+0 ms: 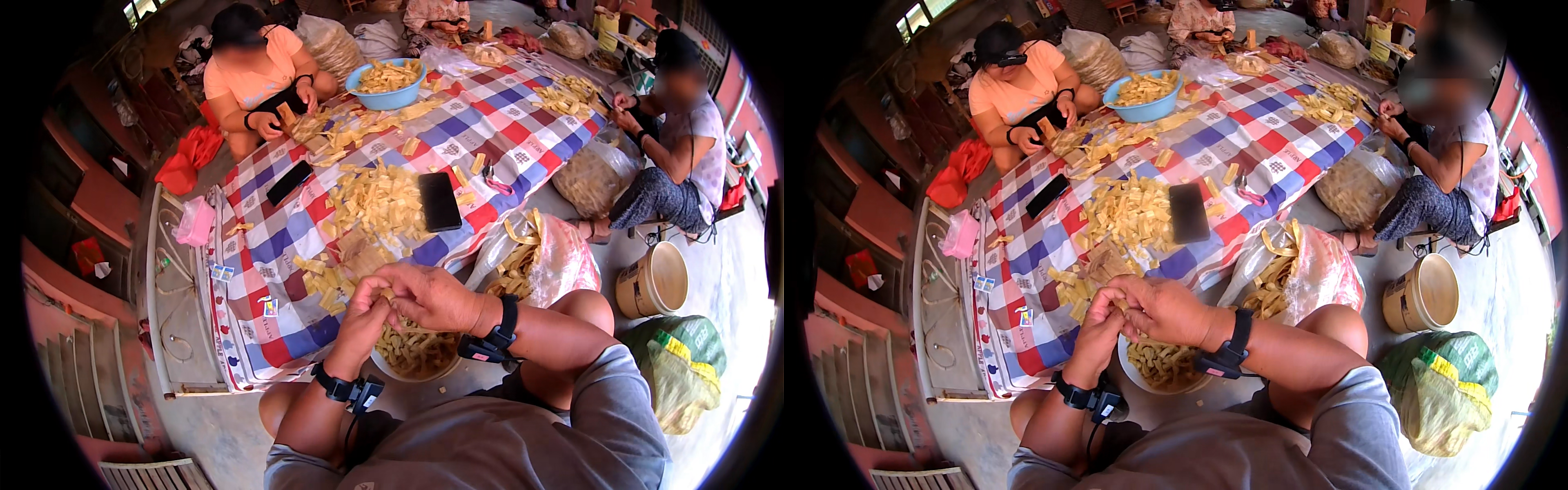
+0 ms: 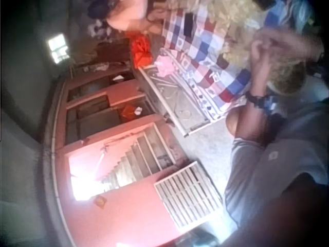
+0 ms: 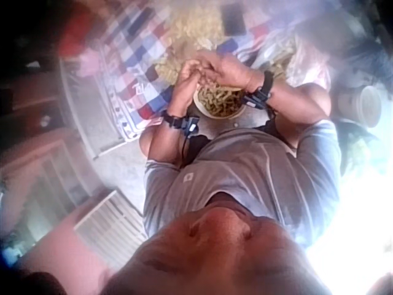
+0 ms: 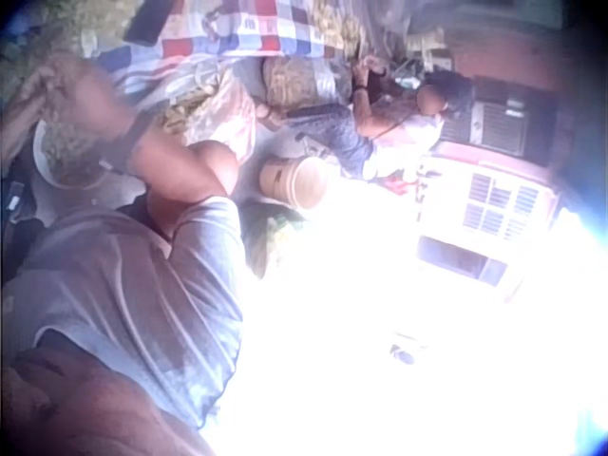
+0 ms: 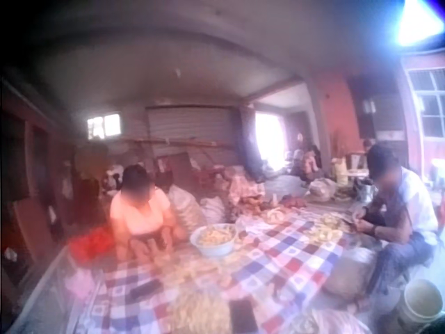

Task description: The person processes bamboo strips by hand, picking individual strips from a container and separating or cleaning them before placing them into a larger pile on the table.

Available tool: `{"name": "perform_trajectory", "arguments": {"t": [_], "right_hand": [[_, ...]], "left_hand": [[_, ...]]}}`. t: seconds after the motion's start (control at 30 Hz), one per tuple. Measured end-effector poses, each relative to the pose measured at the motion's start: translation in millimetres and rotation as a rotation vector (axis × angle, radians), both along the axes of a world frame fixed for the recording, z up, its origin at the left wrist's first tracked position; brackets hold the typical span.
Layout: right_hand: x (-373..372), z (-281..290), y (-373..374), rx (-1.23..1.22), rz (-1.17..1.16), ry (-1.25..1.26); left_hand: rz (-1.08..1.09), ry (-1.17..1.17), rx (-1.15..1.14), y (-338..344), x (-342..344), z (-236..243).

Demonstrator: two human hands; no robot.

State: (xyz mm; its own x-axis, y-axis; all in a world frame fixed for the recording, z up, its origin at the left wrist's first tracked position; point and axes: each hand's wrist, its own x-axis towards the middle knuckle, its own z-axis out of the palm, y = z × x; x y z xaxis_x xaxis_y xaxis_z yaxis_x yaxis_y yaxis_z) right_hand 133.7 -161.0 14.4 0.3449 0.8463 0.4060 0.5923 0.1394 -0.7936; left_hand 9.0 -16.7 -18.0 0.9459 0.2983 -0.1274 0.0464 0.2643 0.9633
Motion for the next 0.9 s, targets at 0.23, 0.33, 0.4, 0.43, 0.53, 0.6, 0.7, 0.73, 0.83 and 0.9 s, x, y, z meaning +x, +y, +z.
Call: {"name": "perform_trajectory", "arguments": {"t": [0.23,0.33,0.4,0.43,0.53,0.6,0.7,0.73,0.83,0.9], "right_hand": [[3.8,-10.9,2.8,-0.046,-0.026,0.285],[11.9,-26.9,6.7,-0.049,0.025,0.479],[14.3,-32.0,6.5,-0.116,0.050,0.610],[14.5,-28.0,4.7,-0.136,0.042,0.499],[14.7,-9.9,-1.2,-0.158,-0.005,0.158],[10.8,-14.1,-0.2,-0.111,-0.109,0.024],[13.2,-9.3,2.0,-0.026,-0.211,-0.021],[22.6,-5.7,2.2,-0.021,-0.235,0.026],[33.4,-2.8,-1.4,-0.015,-0.208,0.220],[32.3,-9.6,-4.4,-0.054,-0.134,0.318]], "left_hand": [[0.001,-0.051,0.113,2.0,-0.7,4.8],[-0.064,-0.058,0.167,2.2,1.0,8.8],[-0.091,-0.040,0.178,3.5,1.7,10.5],[-0.088,-0.027,0.174,3.6,1.5,10.9],[-0.090,-0.009,0.149,1.2,1.6,12.2],[-0.082,0.000,0.143,-0.9,1.0,13.8],[-0.052,0.018,0.151,-3.5,1.1,20.3],[-0.057,0.003,0.179,-4.8,-0.1,22.1],[-0.072,-0.023,0.213,-9.0,-4.9,27.5],[-0.083,0.007,0.161,-11.6,-7.8,29.1]]}}
